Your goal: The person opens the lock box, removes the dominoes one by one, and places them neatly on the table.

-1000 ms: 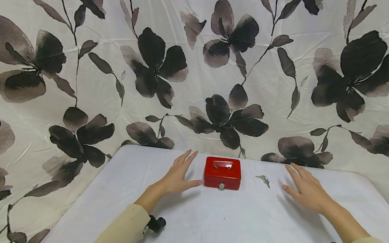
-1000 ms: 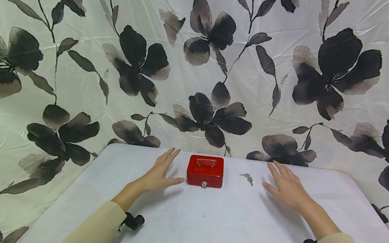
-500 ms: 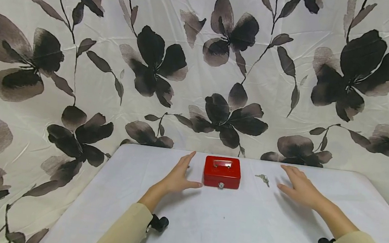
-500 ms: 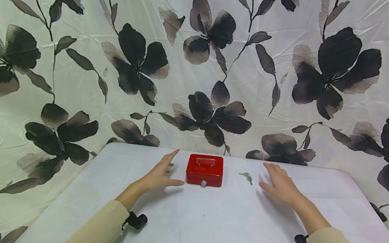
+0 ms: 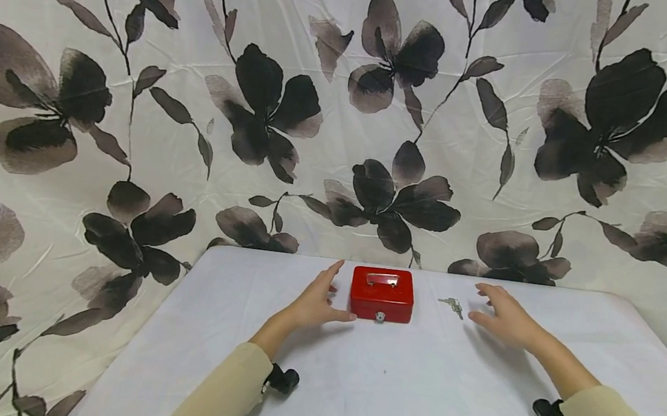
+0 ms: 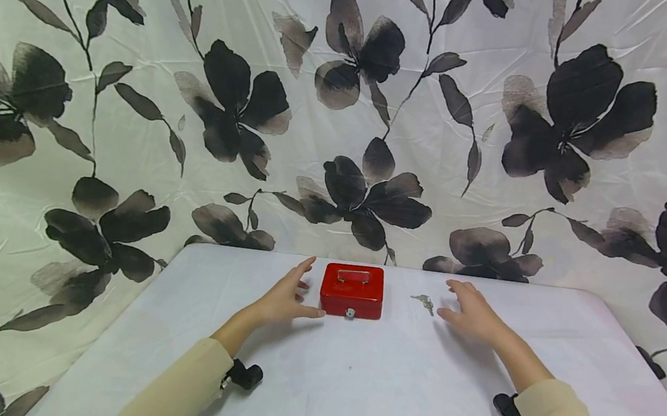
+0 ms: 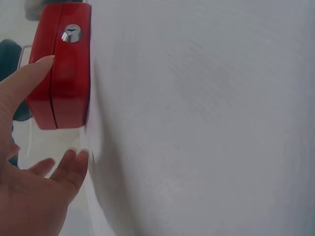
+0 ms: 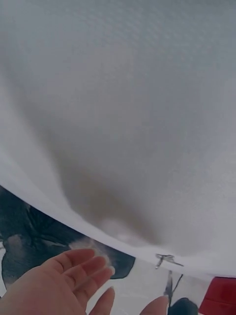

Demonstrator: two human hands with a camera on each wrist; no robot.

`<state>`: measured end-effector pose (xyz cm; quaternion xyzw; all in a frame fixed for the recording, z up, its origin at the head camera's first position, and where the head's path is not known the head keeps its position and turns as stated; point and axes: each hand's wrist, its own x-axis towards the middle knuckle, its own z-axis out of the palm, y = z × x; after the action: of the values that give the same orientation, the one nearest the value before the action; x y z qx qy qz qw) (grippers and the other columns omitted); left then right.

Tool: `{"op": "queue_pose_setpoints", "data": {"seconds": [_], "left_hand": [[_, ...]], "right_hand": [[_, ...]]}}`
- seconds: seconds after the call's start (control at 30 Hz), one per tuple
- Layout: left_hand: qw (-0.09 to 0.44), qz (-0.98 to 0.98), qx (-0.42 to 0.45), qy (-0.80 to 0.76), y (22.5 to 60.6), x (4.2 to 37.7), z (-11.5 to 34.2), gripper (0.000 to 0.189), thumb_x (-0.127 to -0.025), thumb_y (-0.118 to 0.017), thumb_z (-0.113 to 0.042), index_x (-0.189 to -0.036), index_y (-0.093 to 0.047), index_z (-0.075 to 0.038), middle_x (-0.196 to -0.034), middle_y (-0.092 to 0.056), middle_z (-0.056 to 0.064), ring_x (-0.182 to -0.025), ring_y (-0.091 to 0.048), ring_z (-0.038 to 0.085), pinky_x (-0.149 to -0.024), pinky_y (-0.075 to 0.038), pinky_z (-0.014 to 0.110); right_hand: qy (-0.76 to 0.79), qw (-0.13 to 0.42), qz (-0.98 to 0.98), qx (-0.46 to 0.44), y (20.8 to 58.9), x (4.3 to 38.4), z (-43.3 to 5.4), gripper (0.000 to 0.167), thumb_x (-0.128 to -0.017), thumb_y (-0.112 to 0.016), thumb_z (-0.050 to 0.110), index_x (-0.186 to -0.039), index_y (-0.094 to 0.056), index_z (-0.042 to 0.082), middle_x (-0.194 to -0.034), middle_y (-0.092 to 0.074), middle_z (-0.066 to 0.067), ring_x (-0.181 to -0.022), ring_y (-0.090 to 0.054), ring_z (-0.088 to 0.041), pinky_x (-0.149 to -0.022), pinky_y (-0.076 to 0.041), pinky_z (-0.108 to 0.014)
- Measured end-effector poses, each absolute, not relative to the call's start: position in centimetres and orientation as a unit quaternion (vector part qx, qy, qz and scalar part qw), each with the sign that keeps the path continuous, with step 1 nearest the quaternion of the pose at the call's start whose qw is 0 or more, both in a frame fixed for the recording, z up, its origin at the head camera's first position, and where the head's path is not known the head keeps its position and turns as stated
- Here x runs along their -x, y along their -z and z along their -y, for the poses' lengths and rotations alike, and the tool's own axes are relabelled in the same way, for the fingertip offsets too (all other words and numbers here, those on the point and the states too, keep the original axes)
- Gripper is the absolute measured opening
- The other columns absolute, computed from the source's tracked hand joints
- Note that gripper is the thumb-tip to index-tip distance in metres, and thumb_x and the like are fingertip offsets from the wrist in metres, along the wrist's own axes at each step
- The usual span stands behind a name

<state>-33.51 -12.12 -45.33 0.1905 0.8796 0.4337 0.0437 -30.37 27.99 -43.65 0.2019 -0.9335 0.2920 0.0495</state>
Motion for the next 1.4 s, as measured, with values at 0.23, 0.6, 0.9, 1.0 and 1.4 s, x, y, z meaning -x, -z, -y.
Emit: {"op": "queue_pose_setpoints", "data": {"seconds": [0.23,0.6,0.9,1.0,1.4], "left_hand": [[0.052,-0.875,-0.177,-0.448,45.4,33.9,11.4,0.111,-0.078,-0.090,-0.026,-0.163,-0.020,-0.017,-0.159,-0.036,0.016,-0.122,-0.054,0.031,-0.094,-0.055,0.044],[0.069,-0.881,-0.156,-0.442,45.8,34.9,10.5,0.108,-0.077,-0.092,-0.023,-0.161,-0.026,-0.010,-0.157,-0.041,0.012,-0.113,-0.056,0.025,-0.089,-0.057,0.038],[0.081,-0.877,-0.145,-0.450,46.1,35.4,10.2,0.108,-0.076,-0.092,-0.019,-0.161,-0.026,-0.009,-0.157,-0.041,0.013,-0.110,-0.060,0.023,-0.090,-0.057,0.037],[0.086,-0.876,-0.139,-0.453,46.1,35.4,10.0,0.107,-0.076,-0.092,-0.018,-0.160,-0.028,-0.009,-0.157,-0.042,0.013,-0.108,-0.059,0.023,-0.090,-0.056,0.037],[0.093,-0.877,-0.132,-0.452,46.5,35.8,9.8,0.105,-0.075,-0.092,-0.019,-0.160,-0.030,-0.010,-0.150,-0.047,0.011,-0.103,-0.053,0.021,-0.086,-0.053,0.034]], "right_hand": [[-0.299,0.040,0.933,-0.195,43.4,30.8,-27.4,0.058,-0.094,-0.071,0.013,-0.134,-0.046,-0.021,-0.121,-0.059,-0.035,-0.108,-0.060,-0.050,-0.093,-0.048,-0.061],[-0.327,-0.023,0.931,-0.163,43.7,32.0,-26.4,0.057,-0.094,-0.070,0.013,-0.132,-0.047,-0.022,-0.122,-0.059,-0.036,-0.107,-0.059,-0.045,-0.096,-0.046,-0.059],[-0.340,-0.026,0.926,-0.159,44.2,32.8,-25.9,0.049,-0.092,-0.070,0.009,-0.125,-0.052,-0.022,-0.107,-0.063,-0.025,-0.098,-0.060,-0.034,-0.091,-0.048,-0.050],[-0.354,-0.039,0.921,-0.157,44.2,33.0,-25.8,0.047,-0.092,-0.070,0.008,-0.123,-0.053,-0.022,-0.102,-0.063,-0.022,-0.094,-0.059,-0.029,-0.085,-0.049,-0.043],[-0.355,-0.047,0.924,-0.133,44.9,34.1,-25.6,0.031,-0.091,-0.071,0.009,-0.111,-0.063,-0.013,-0.089,-0.058,-0.009,-0.081,-0.053,-0.020,-0.074,-0.044,-0.033]]}}
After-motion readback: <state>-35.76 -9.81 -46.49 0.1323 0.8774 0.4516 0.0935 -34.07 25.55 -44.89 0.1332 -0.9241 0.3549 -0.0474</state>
